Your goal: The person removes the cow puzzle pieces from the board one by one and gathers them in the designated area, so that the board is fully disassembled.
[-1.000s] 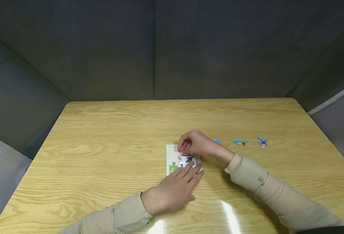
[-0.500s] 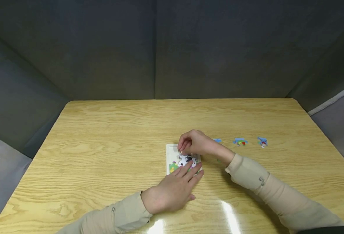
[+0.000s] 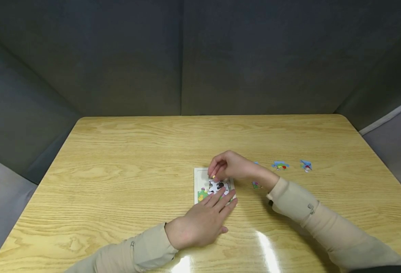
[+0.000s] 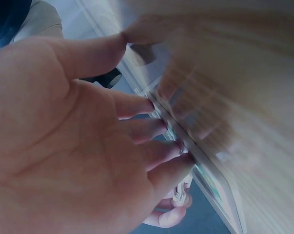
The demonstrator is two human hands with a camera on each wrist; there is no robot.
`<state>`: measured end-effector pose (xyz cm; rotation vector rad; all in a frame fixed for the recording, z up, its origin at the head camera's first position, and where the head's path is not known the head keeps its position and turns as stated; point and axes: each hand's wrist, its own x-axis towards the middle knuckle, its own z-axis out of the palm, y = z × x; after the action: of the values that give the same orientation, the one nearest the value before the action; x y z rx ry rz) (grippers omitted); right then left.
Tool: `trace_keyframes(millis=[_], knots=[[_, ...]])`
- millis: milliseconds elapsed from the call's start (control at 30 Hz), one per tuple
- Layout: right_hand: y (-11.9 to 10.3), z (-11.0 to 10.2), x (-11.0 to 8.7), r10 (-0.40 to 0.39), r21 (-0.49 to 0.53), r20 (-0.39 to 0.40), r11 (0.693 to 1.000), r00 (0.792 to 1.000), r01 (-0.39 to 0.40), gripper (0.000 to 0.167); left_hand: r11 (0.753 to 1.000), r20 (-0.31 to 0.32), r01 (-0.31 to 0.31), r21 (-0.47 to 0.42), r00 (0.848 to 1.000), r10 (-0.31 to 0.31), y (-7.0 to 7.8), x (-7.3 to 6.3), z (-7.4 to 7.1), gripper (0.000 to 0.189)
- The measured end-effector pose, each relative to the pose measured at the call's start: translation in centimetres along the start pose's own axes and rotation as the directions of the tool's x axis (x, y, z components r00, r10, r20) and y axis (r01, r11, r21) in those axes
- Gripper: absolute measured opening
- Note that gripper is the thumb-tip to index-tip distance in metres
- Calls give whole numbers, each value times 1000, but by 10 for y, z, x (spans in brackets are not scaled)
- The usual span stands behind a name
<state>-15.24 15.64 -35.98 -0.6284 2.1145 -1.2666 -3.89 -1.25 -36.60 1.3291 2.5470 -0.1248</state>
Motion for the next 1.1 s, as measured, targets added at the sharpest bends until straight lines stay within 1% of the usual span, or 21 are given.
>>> trace_keyframes(millis=[200, 433, 567, 700, 833, 967, 1100], knots=[[1, 2, -3, 9, -36, 30, 999, 1000, -8, 12, 1000, 5, 15, 25, 1000, -15, 2, -1, -1, 67], [-2, 0, -5, 17, -70, -30, 997, 999, -19, 9, 1000, 5, 12, 9, 1000, -12, 2, 0, 0, 67], [-2, -5, -7, -13, -88, -42, 996, 999, 9, 8, 1000, 8, 11, -4, 1000, -11, 1, 0, 1, 67], [2, -9, -10, -33, -86, -48, 996, 998, 29, 8, 1000, 11, 17, -6, 1000, -17, 1, 0, 0, 67], [7, -15, -18, -12, -67, -66, 998, 998, 8, 8, 1000, 16, 16, 3, 1000, -16, 2, 0, 0, 67], [11, -24, -29, 29, -45, -96, 998, 995, -34, 8, 1000, 11, 16, 6, 1000, -16, 2, 0, 0, 67], [16, -35, -39, 40, -41, -121, 998, 992, -45, 8, 1000, 3, 21, 7, 1000, -21, 2, 0, 0, 67]])
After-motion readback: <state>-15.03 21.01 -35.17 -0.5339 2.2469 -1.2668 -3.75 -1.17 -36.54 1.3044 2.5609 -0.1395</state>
